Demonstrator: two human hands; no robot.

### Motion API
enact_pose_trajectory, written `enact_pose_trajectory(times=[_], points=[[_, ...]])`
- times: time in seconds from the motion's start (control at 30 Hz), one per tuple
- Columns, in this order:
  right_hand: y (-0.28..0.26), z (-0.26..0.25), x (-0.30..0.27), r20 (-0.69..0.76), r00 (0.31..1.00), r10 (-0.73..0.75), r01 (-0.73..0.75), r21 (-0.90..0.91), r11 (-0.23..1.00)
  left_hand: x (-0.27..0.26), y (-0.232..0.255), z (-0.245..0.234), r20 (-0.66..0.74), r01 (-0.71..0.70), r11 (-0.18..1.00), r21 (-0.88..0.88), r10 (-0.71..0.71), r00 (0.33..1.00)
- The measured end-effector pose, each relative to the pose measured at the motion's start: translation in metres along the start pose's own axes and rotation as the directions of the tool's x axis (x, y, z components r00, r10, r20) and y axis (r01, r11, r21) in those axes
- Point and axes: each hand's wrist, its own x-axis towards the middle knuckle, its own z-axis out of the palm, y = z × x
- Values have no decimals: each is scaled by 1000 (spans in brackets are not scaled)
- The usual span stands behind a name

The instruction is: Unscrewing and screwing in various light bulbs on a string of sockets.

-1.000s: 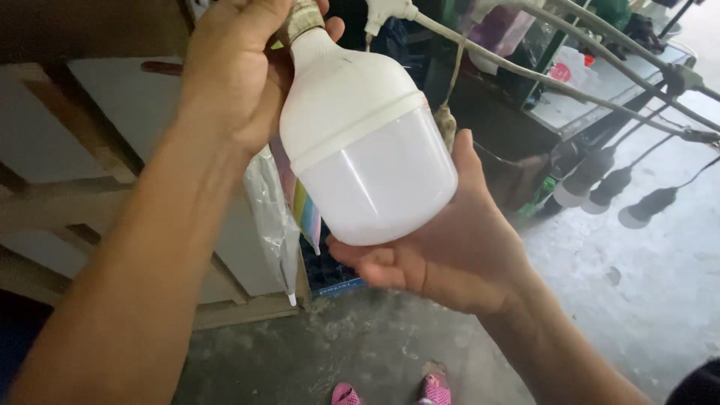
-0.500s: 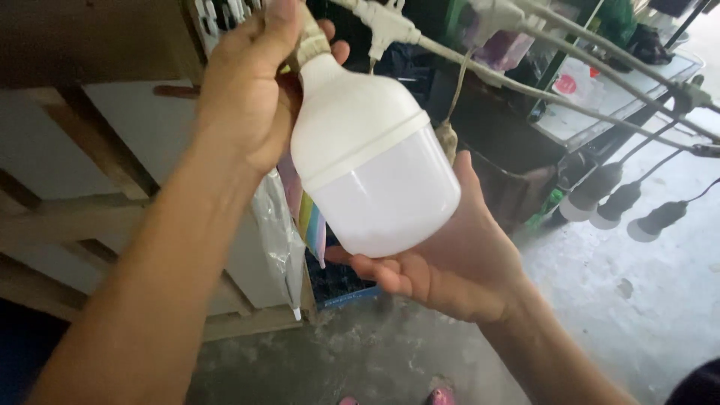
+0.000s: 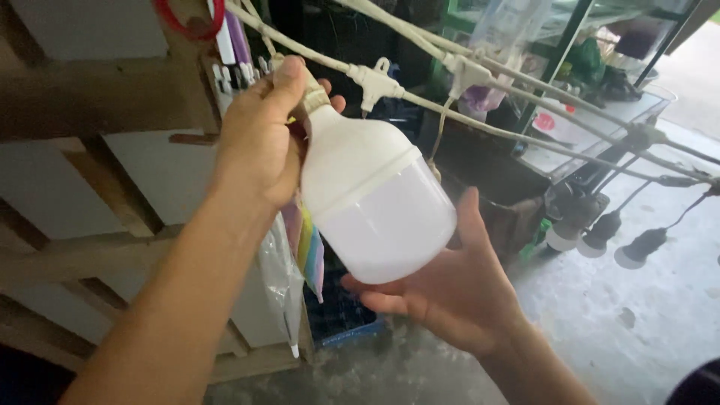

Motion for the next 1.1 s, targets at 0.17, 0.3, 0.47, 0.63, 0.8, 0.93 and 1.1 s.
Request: enact_pose_trajectory(times=[0.17,0.3,0.47,0.63,0.8,0.93,1.1], points=[[7,-10,-5,-223,942,-250,123,-465,877,0,6,2,-37,40,999,-33,-41,998],[11,5,-7,214,967,135,-215,416,884,-3,15,4,1,104,992,-70,-104,995],[18,-4,-5,-143,989,-31,42,70,997,-2,6,-13,-32,80,997,-19,-81,996],[15,-4,-9,155,987,49,-92,284,954,-12,20,3,29,74,997,19,-75,997],[16,11,-5,-41,999,15,-13,58,998,-10,16,-8,13,83,996,10,-84,996],[21,13,-3,-229,961,-158,80,-314,946,-7,12,-17,79,51,998,27,-53,995],[30,8,3,40,999,15,-22,175,984,-11,23,-22,109,86,995,43,-91,990]])
